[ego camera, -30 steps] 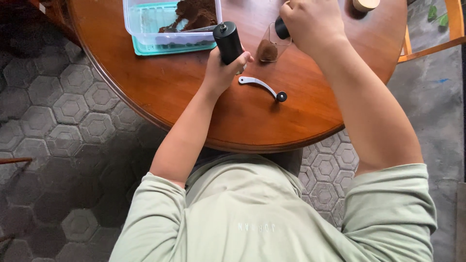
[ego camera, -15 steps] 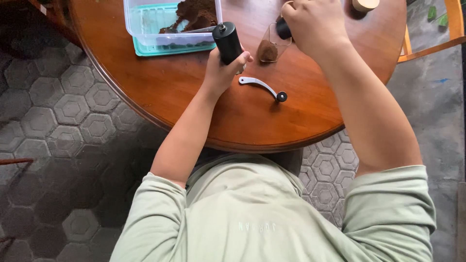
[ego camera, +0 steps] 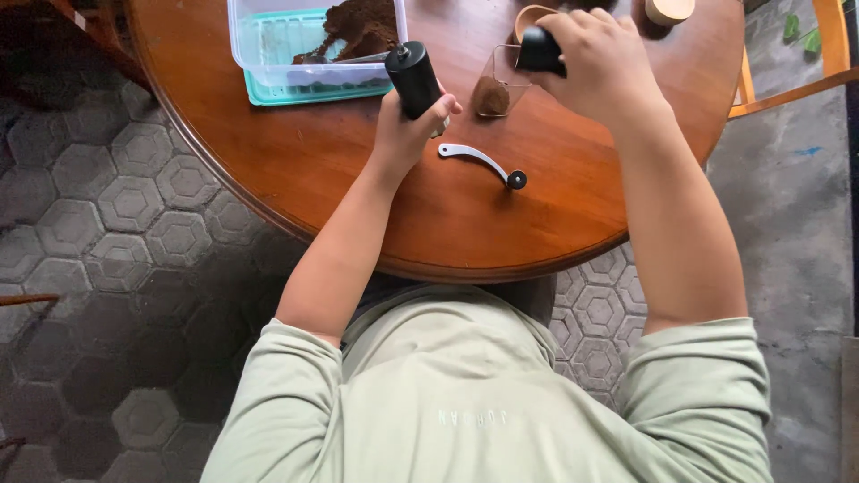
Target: Assembling a manual coffee grinder, filling it with coffee beans, and grinding them.
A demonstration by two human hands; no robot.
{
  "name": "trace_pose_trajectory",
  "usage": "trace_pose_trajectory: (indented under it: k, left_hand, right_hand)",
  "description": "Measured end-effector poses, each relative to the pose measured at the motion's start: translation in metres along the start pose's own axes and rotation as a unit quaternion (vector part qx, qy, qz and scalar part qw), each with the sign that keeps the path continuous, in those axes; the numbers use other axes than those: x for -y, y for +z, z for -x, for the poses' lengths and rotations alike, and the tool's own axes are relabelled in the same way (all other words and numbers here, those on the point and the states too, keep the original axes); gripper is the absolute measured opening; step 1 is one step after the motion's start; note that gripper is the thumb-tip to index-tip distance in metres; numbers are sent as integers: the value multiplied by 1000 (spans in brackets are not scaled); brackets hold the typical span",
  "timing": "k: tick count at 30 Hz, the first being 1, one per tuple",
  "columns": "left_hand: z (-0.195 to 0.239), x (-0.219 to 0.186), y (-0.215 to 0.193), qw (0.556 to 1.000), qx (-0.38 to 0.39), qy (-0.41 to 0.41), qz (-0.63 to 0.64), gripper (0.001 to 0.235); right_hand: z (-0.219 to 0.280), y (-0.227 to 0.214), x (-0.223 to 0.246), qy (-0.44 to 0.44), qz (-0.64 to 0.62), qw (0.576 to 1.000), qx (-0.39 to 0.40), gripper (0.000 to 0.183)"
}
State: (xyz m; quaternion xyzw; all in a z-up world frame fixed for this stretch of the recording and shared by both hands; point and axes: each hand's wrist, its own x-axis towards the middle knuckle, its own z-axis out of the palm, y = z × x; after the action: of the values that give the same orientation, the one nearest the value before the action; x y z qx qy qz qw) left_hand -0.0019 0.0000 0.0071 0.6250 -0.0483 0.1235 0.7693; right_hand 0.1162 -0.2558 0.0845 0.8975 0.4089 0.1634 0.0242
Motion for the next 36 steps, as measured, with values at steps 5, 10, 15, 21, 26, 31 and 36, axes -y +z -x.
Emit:
trace_pose_trajectory:
  k: [5, 10, 15, 21, 26, 31, 36]
  left_hand:
    - [9, -33, -1, 1000, 9, 23, 2, 22]
    - [6, -29, -9, 996, -6, 22, 87, 20]
    - [-4, -1, -15, 991, -41, 41, 117, 22]
    - [1, -19, -15, 995, -25, 24, 90, 21]
    - [-1, -20, -16, 996, -40, 33, 79, 15]
    - [4, -26, -8, 999, -27, 6, 27, 12]
    - [3, -21, -8, 996, 70, 49, -6, 25]
  right_hand:
    - [11, -46, 50, 109, -424, 899, -29, 33]
    - [28, -15, 100, 137, -558, 817, -43, 34]
    - [28, 70, 146, 163, -525, 835, -11, 47]
    - [2, 22, 171, 192, -559, 806, 44, 39]
    - [3, 54, 174, 143, -549, 823, -33, 42]
    - [14, 76, 170, 114, -551, 824, -66, 46]
    - [17, 72, 169, 101, -577, 806, -86, 55]
